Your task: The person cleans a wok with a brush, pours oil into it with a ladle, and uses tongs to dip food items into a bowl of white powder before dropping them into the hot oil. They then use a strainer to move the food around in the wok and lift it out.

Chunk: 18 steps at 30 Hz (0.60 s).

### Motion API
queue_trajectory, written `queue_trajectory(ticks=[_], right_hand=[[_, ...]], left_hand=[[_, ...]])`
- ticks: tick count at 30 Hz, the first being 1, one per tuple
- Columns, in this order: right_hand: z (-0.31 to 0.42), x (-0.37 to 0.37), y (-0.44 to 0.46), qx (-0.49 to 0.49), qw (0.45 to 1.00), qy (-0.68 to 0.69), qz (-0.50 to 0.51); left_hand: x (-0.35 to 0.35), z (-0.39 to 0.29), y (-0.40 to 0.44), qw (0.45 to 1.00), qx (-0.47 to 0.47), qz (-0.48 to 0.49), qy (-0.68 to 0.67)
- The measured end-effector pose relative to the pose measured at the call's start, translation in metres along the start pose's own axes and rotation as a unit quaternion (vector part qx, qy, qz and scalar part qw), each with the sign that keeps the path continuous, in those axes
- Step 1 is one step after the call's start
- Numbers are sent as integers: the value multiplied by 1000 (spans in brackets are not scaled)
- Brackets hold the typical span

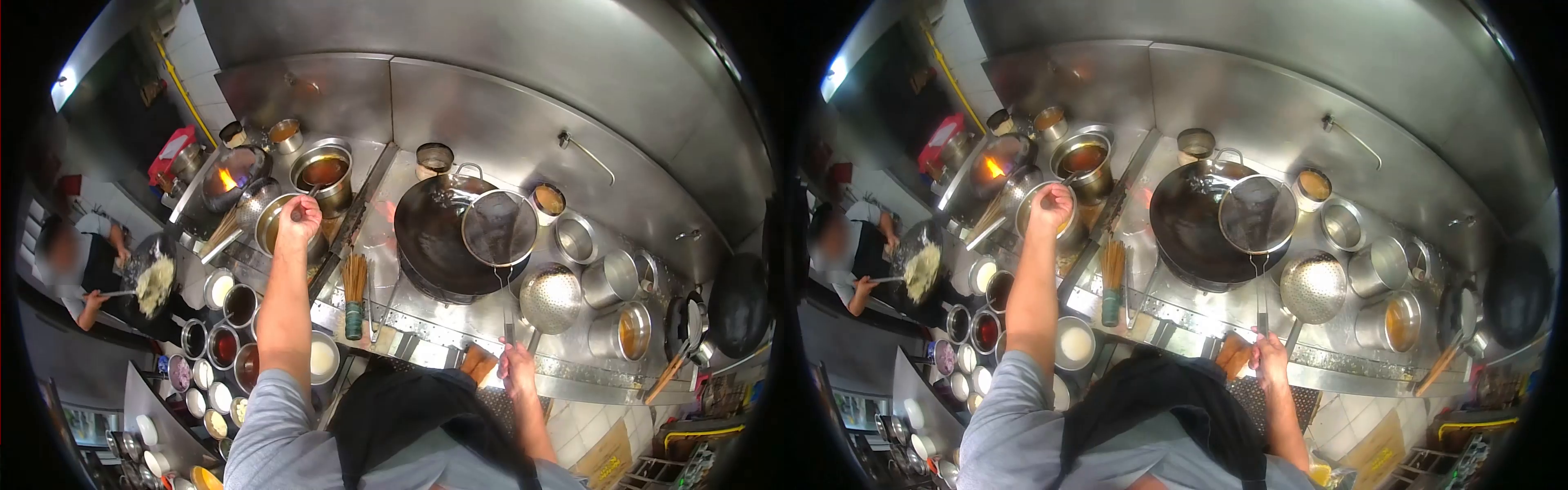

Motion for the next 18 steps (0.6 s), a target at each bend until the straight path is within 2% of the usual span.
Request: queue_trajectory(ticks=[2,5,12,14,18], right_hand=[[2,4,1,-16,1000,10,20],[9,5,3,-46,997,25,54],[13,-9,16,-73,992,12,104],[16,-20,19,-81,990,16,112],[14,-34,33,-97,983,22,152]], left_hand=[[-4,3,-6,998,-8,43,-46],[-19,10,-21,996,-22,58,-62],[-43,29,-56,996,-8,74,-55],[-48,37,-67,998,-3,50,-25],[-55,54,-98,996,56,65,-3]])
Point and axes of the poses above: each hand's wrist, its own y-axis towards the middle knuckle, its own x-axis out of the back of the hand, z = x × y, the point moved 1 cm from there along y, towards the middle knuckle, and after that the axes turned 11 degrees about -x, right-handed, at the moved point
